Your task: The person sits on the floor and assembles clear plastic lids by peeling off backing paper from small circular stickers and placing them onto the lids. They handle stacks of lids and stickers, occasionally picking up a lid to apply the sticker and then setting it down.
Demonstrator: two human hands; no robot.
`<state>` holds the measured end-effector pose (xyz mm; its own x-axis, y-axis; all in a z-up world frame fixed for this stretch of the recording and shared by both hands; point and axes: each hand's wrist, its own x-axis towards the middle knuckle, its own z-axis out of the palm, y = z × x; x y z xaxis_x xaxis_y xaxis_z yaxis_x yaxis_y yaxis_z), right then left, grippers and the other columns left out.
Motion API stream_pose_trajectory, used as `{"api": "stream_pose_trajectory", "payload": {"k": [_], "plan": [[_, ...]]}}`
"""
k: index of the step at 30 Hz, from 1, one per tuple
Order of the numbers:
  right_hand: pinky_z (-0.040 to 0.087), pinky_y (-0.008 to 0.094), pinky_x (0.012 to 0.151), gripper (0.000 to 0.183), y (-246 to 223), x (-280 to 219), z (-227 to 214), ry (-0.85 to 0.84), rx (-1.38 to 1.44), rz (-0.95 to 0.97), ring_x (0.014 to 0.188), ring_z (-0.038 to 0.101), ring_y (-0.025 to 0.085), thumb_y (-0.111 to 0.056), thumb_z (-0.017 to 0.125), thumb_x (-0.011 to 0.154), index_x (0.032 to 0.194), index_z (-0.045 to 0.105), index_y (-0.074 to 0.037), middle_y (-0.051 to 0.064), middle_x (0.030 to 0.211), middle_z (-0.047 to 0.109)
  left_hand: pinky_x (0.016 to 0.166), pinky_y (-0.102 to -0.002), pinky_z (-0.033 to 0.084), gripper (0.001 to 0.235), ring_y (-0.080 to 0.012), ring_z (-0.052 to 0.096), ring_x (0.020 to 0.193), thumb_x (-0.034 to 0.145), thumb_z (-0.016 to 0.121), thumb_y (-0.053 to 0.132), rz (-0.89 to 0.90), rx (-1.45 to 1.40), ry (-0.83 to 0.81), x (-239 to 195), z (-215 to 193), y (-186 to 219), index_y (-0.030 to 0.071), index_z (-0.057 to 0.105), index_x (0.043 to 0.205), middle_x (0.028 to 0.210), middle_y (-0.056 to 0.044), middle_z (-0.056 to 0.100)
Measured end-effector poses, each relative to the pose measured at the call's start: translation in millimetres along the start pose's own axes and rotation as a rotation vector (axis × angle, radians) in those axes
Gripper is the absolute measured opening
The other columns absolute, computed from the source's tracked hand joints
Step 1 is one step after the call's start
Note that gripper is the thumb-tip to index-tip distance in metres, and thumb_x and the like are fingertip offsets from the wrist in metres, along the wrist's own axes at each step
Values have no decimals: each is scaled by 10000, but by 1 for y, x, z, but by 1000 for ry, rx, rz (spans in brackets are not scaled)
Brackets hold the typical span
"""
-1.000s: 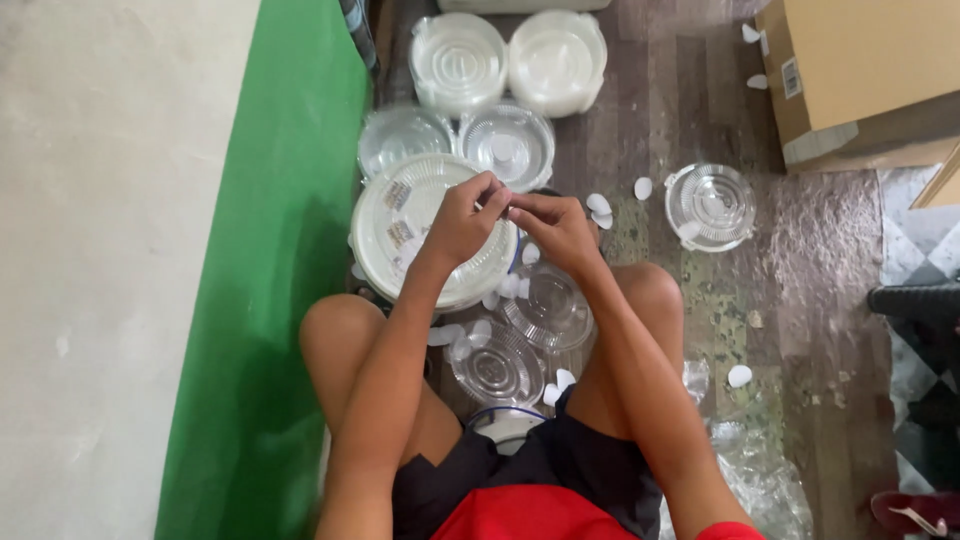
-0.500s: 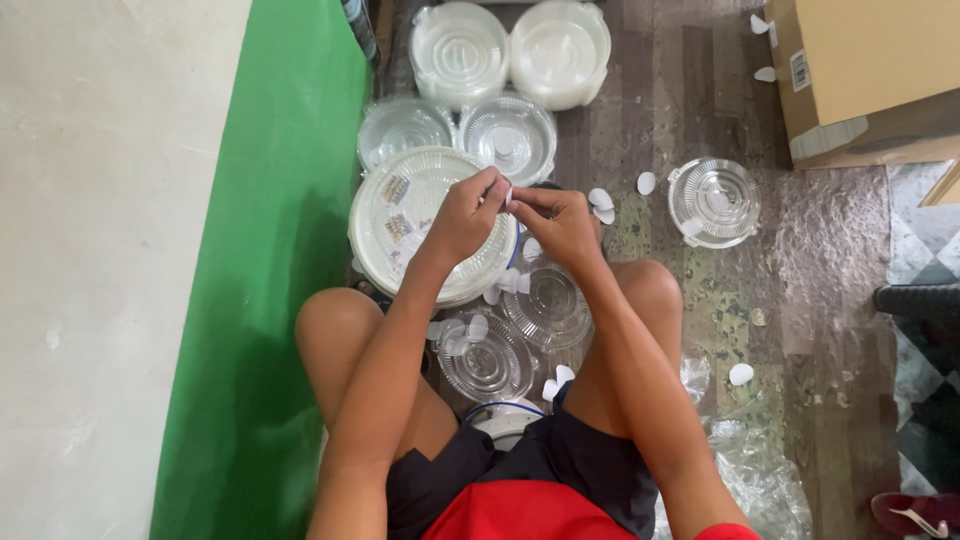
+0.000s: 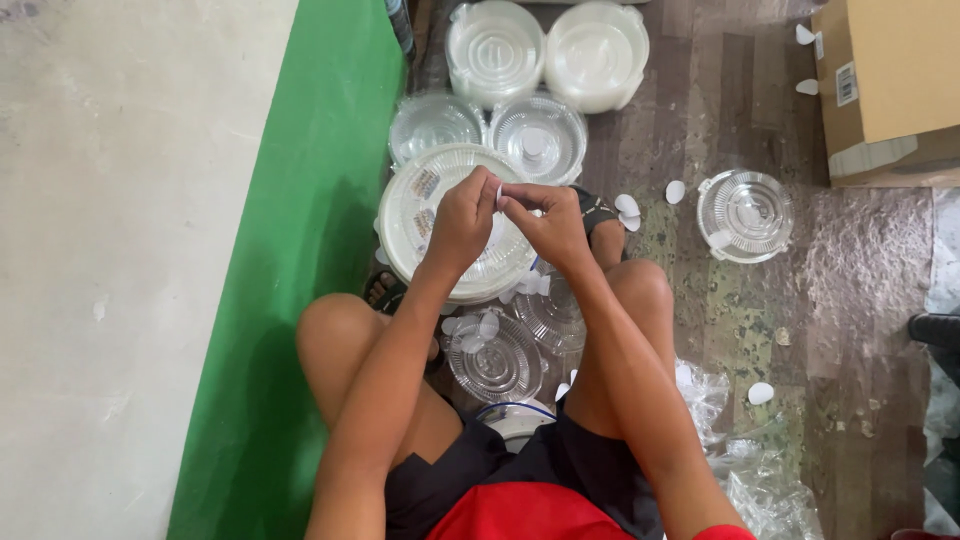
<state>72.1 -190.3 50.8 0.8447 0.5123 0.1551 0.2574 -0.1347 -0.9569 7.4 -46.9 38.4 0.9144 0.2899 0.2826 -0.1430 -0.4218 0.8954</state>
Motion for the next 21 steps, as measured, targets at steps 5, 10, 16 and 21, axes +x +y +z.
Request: {"api": "stream_pose_trajectory", "payload": {"k": [5,10,16,21], "plan": [[598,406,811,216,-3,1,5,0,-5,39,892,751,246,-72,741,911,1119,799,-50,185,909,782,657,-447,552,329,-338,655,687,1124,409,290,36,102,60,-6,3,-2,114,547,883,691,-147,601],[594,417,815,230,-1,1,8,-22,13,32,896,726,216,-53,701,914,1121,801,-45,191,898,779,646,-402,561,316,-296,663,678,1115,449,285,70,160,96,-7,2,-8,130,551,859,674,-104,598],[588,400,809,227,-7,1,7,-54,47,44,932,663,161,-68,706,928,1137,789,-43,183,907,779,638,-371,563,297,-262,665,675,1107,476,281,108,205,129,-7,1,-6,149,554,853,671,-65,592],[584,377,802,231,-2,2,4,-65,50,51,923,619,122,-83,707,934,1150,784,-52,162,900,780,626,-376,559,300,-270,656,664,1106,478,291,133,235,139,-6,1,-8,156,547,847,670,-61,575]]}}
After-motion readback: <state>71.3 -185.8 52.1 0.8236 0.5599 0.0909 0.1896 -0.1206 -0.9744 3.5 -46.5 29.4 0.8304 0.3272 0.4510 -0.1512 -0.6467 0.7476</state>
